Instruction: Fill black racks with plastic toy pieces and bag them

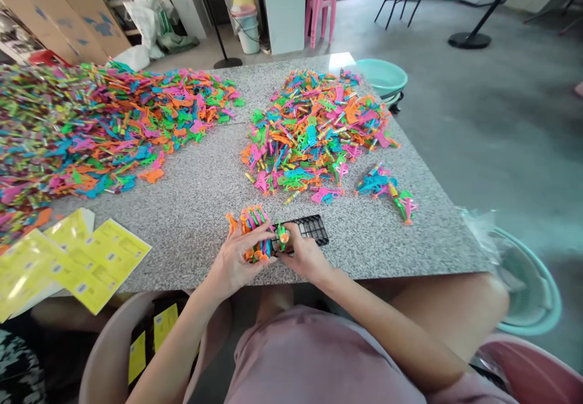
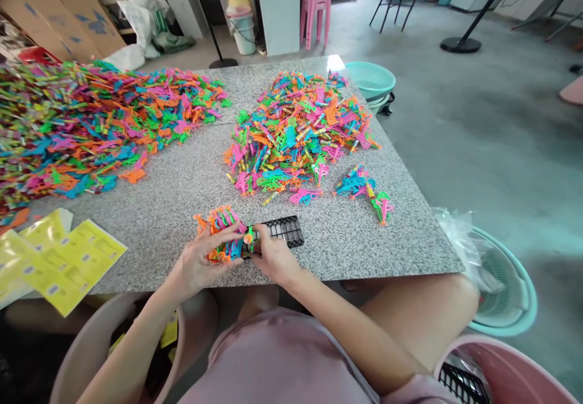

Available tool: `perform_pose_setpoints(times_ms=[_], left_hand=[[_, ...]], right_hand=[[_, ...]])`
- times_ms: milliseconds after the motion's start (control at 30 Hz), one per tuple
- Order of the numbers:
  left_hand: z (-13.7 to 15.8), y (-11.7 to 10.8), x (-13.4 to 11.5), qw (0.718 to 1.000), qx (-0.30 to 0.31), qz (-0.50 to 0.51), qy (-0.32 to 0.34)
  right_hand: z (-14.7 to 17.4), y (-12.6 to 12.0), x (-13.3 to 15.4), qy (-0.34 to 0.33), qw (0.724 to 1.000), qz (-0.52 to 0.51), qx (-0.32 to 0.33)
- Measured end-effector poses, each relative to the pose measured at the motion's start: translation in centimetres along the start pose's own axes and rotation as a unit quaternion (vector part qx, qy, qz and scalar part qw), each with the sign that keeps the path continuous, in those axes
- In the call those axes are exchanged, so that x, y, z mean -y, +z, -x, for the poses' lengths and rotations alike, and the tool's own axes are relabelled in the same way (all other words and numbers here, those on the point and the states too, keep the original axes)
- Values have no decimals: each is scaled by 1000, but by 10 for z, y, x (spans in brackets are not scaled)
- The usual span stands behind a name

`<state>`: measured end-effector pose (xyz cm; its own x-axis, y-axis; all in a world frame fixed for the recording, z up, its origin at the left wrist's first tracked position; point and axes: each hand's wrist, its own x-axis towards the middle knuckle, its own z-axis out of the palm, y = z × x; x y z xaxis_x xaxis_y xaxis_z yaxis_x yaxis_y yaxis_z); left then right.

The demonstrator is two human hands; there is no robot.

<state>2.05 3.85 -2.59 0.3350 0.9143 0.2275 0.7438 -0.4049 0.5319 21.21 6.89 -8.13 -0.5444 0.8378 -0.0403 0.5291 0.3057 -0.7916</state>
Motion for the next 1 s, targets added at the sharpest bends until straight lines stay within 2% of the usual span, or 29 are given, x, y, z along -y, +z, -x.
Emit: perform_pose_setpoints(times_ms=[167,400,600,667,800,900,1000], left_hand=[[-2,-4,-5,1000,9,-6,-14],[-1,-4,-3,1000,4,-21,-18],[-1,-3,-6,1000,-2,-17,-22],[-1,-4,-6,1000,-2,-20,-20],[1,-3,-4,999,1,-37,-24],[2,-2,-9,994,-8,-107,-19],[0,-1,-19,980,-38,-196,-8]], right_hand=[[-4,-4,17,6,994,102,48],[-7,-3,2,3,1000,-10,3],[-8,-6,-4,32,996,-76,-26],[-7,-7,-3,13,999,-44,-3],[-8,-7,5,-14,995,89,43],[-13,-2,14,-23,980,182,72],[-13,10,19,-34,973,215,71]])
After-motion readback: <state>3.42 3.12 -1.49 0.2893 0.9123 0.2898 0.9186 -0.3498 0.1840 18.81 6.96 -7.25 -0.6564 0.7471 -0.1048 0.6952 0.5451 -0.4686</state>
